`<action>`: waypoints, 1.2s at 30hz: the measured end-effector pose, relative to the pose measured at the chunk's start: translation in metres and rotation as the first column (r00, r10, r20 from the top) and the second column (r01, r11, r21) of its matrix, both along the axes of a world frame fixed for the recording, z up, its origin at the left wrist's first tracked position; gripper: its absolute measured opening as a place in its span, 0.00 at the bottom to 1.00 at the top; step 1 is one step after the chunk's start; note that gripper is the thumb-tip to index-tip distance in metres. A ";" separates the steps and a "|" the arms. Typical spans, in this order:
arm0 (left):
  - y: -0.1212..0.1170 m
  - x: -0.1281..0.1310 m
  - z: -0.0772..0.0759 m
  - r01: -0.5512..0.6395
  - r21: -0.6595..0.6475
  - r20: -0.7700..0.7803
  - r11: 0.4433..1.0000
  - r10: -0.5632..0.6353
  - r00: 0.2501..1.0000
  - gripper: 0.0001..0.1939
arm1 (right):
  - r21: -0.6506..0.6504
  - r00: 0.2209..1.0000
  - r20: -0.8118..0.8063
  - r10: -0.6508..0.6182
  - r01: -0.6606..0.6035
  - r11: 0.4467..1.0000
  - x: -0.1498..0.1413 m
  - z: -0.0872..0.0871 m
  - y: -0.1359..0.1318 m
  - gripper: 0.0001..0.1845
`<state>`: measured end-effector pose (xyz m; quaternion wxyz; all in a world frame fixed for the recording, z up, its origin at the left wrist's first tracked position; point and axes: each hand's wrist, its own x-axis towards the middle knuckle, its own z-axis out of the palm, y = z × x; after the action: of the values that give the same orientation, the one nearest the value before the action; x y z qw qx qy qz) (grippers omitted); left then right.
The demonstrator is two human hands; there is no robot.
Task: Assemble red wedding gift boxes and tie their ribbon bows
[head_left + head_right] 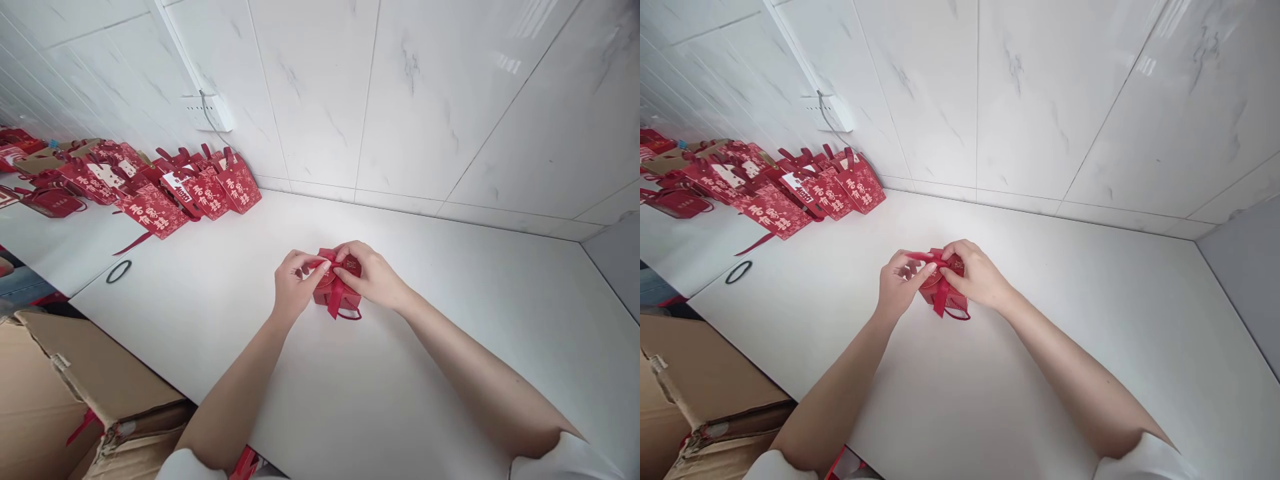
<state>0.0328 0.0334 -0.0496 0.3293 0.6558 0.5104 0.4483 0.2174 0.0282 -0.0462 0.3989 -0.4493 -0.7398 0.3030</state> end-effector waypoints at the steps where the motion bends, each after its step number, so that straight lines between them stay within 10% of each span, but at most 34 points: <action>1: 0.000 0.000 -0.001 -0.009 0.018 0.009 1.000 0.008 1.000 0.10 | 0.013 1.000 0.008 -0.004 0.004 1.000 -0.003 -0.003 0.000 0.06; 24: 0.005 -0.032 0.011 0.245 -0.493 0.024 0.835 -0.268 0.963 0.13 | -0.035 0.994 0.073 0.076 -0.073 0.997 0.004 -0.014 0.007 0.05; 32: 0.000 -0.049 0.037 0.377 -0.579 -0.049 0.723 -0.493 0.869 0.17 | -0.177 0.978 -0.106 0.178 -0.195 0.965 0.020 0.008 0.008 0.12; 36: 0.004 -0.049 0.027 0.191 -0.446 -0.122 0.874 -0.272 0.955 0.16 | -0.311 0.995 -0.100 -0.030 -0.003 0.950 0.043 0.016 0.014 0.22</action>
<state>-0.0159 0.0378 -0.0225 0.4692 0.6616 0.5418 0.2205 0.2602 0.0420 -0.0297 0.3631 -0.4952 -0.6580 0.4360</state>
